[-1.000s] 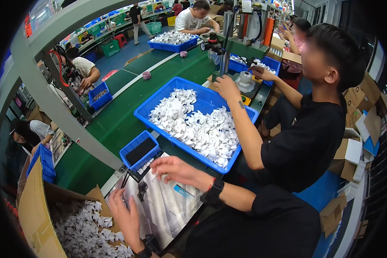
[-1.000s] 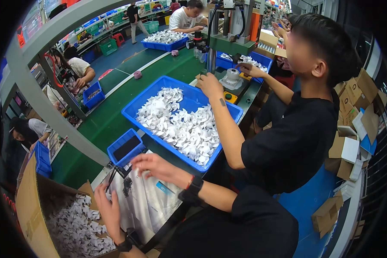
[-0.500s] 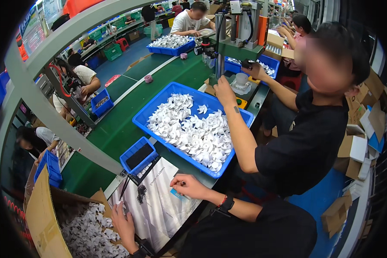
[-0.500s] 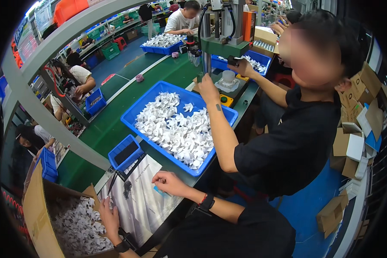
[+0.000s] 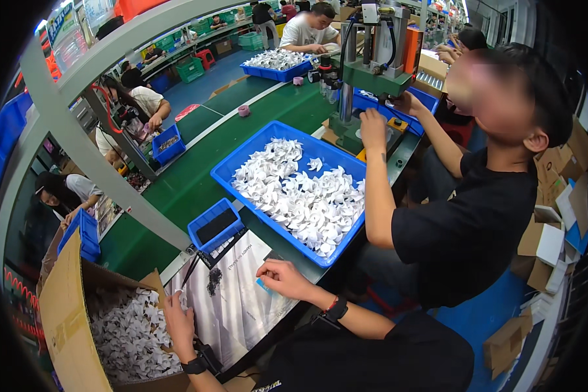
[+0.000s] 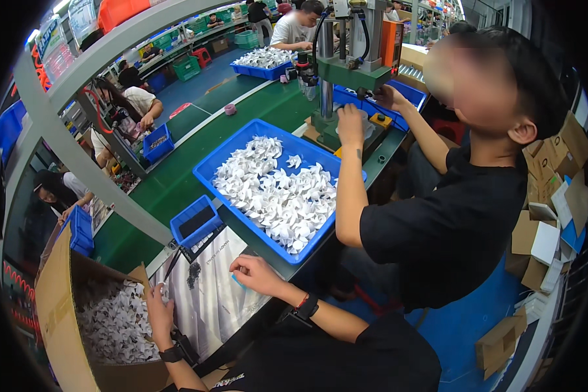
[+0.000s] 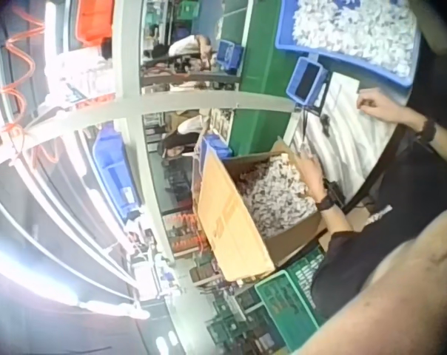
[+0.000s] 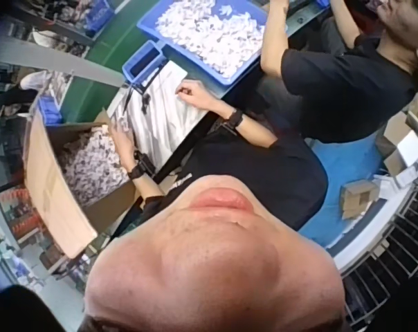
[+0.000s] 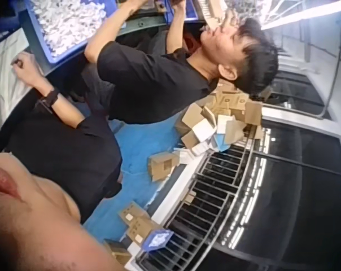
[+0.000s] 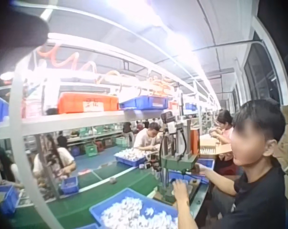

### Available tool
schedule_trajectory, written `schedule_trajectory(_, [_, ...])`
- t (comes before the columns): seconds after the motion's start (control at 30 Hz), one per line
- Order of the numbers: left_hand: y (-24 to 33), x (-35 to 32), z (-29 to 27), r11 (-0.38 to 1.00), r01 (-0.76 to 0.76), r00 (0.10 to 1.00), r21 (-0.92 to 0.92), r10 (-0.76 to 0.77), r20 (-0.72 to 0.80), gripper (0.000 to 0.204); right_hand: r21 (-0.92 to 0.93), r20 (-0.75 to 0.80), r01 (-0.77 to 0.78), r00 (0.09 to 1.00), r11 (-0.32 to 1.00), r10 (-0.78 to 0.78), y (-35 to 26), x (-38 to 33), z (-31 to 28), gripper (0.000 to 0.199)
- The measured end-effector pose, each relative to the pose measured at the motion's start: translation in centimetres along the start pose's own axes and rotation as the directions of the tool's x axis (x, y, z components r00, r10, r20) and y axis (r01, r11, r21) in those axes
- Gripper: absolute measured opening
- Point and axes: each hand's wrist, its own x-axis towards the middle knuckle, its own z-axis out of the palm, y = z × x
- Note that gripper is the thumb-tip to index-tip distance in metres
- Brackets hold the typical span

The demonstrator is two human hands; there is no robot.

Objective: Sorting and inspecting small white plastic components on a production line.

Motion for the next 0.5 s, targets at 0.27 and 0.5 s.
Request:
schedule_trajectory(0.27, [1.2,0.6,-0.4,0.999,0.001,1.0,0.038,-0.001,-0.022,0.033,-0.027,0.026,-0.032,0.999,0.999,0.033,-0.1,0.2,-0.2,0.012])
schedule_trajectory(0.5, [0.8,-0.1,0.0,0.993,-0.012,0.999,0.114,0.016,-0.035,0.032,-0.035,0.051,-0.048,0.997,0.998,0.05,-0.4,0.1,0.1,0.012])
